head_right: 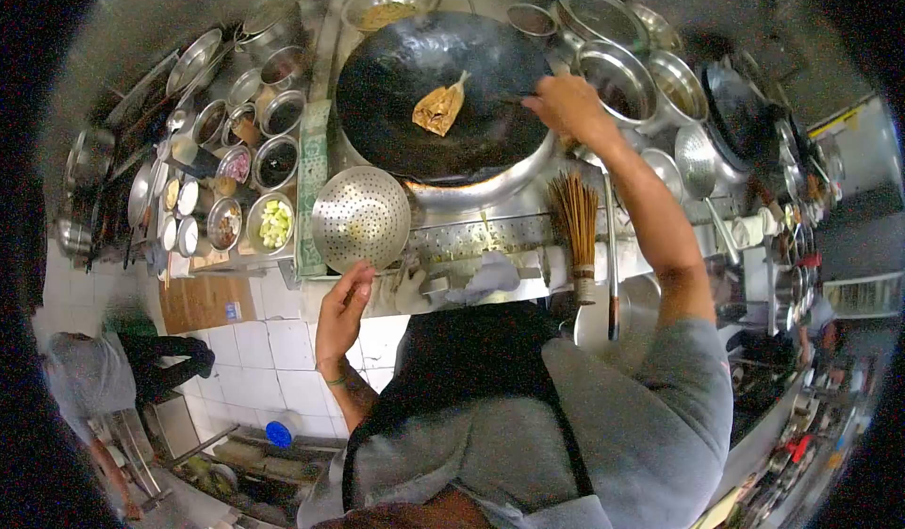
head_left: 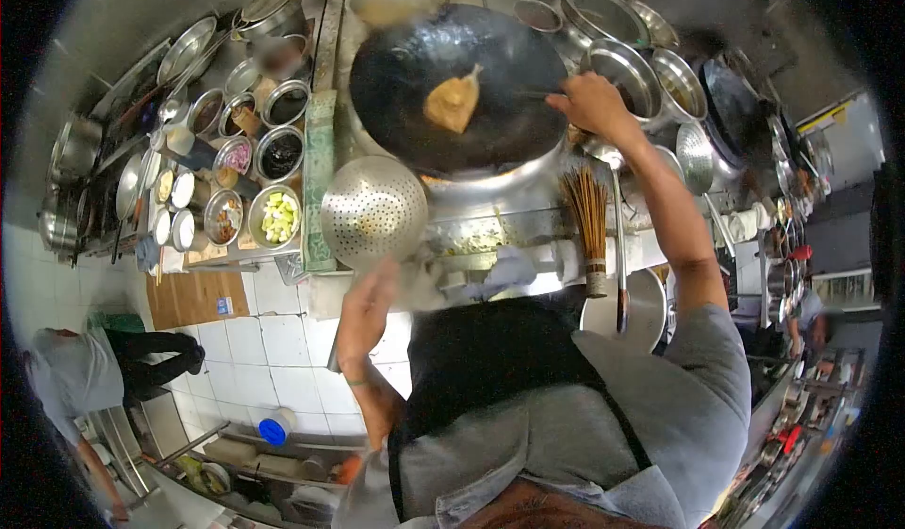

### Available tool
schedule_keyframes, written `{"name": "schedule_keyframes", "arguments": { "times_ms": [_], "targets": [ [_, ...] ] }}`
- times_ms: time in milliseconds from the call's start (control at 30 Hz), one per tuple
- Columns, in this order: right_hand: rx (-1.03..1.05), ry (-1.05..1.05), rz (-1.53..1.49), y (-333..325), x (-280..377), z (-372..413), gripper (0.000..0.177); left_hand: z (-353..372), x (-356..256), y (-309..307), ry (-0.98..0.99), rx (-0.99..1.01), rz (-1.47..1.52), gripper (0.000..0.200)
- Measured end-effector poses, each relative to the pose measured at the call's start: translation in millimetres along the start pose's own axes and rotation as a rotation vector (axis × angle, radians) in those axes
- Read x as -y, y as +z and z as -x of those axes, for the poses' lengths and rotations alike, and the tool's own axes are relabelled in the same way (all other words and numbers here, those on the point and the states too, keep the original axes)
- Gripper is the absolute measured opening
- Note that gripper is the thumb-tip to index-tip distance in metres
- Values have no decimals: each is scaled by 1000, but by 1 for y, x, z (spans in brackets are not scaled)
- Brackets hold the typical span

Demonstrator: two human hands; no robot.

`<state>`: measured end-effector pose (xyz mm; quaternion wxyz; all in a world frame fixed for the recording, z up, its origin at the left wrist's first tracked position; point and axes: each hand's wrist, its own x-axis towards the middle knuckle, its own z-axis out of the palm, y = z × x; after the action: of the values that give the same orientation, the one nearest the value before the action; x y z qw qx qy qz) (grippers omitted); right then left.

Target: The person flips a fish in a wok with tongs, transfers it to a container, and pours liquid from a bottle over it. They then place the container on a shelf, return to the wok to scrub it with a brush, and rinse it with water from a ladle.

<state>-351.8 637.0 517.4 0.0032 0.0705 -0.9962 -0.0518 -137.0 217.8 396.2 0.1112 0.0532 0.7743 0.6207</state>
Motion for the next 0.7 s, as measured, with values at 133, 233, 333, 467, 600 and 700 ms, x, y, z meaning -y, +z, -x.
{"name": "schedule_keyframes", "arguments": {
  "times_ms": [133, 233, 333, 467, 600, 700],
  "targets": [
    [-96, -171, -68, 22, 27, -7, 40, -3, 7, 4, -8, 23, -58, 45],
    [-111, -227, -102, 38, 42, -13, 38, -10, -10, 9, 9, 52, -131, 37],
    [-47, -209, -86, 46, 43, -16, 36, -14, -13, 12, 23, 76, -96, 45],
    [-84, -142, -66, 44, 38, -24, 35, -10, -24, 15, -47, 43, -32, 44],
    [-147, -155, -135, 37, 44, -35, 35, -2, -9, 16, -2, 29, -49, 43],
    [-109, -206, -101, 57, 47, -53, 35, -3, -10, 17, -31, 30, -36, 43]
  ]
}}
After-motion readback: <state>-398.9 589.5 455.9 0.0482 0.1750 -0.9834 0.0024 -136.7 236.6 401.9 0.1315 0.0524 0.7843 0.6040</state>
